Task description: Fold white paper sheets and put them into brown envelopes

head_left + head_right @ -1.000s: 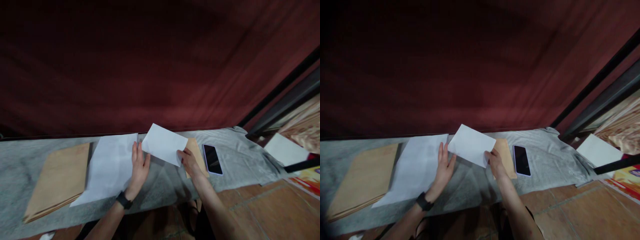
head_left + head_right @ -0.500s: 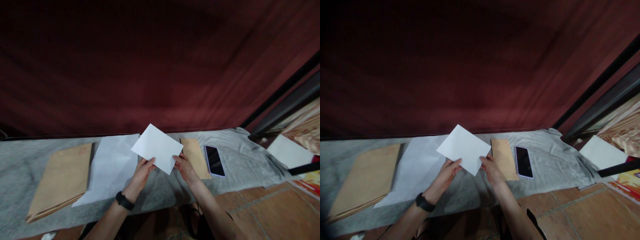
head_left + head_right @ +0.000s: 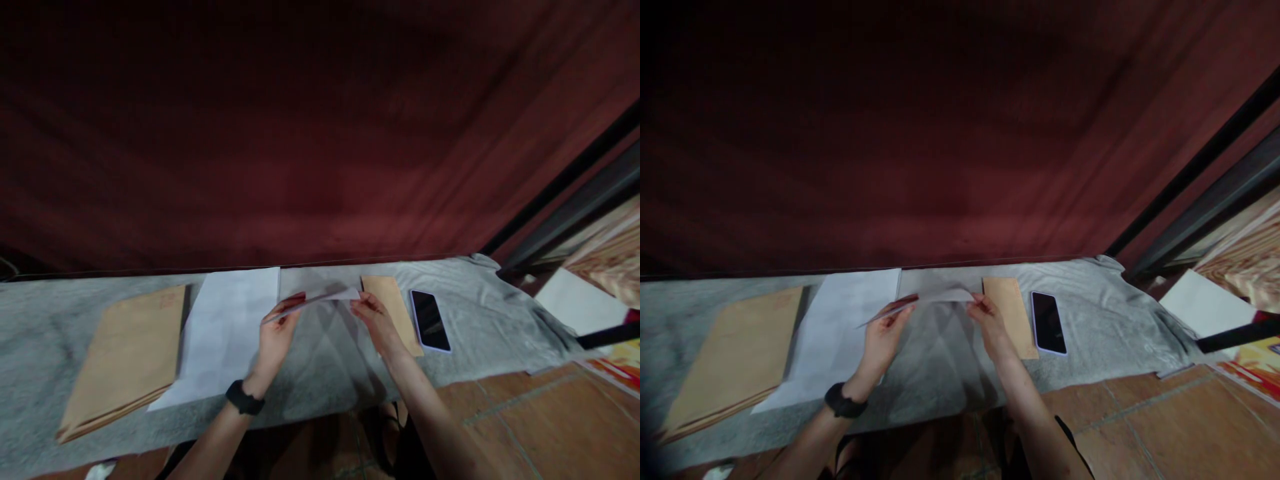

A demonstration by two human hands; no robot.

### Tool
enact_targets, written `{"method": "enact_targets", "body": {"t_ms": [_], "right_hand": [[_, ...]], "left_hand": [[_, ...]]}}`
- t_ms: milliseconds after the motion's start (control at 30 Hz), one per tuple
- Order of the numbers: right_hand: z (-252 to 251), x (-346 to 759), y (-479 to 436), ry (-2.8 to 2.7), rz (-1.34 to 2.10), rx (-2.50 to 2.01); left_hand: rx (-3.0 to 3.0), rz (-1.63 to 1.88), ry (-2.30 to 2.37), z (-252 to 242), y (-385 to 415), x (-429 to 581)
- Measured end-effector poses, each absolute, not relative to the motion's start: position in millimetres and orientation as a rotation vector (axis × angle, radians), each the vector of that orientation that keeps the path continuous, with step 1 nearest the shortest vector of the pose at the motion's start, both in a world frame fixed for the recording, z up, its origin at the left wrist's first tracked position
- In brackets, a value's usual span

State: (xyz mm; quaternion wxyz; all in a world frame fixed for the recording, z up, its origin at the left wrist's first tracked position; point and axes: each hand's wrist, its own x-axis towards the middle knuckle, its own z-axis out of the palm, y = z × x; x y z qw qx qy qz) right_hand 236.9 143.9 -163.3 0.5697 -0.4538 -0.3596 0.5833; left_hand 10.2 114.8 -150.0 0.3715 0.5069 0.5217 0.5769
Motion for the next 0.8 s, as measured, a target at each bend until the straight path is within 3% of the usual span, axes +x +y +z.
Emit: {"method": "enact_targets", "body": {"t_ms": [267,567,800], "right_hand": [[-159.8,245.6,141.4,-1.047,1.429,-1.028],[-164.9,249.9,142.1,-1.399,1.046,-1.074],[-151.1,249.3,137.9,-1.515,1.050,-0.974]], "left_hand": [[2.010,1.280,1.231,-165.7,106.0,0.6],[2.154,1.354,1.238,-165.9,99.0,-0.6],[2.035,1.413,1.226,-154.1,96.0,1.5]]}}
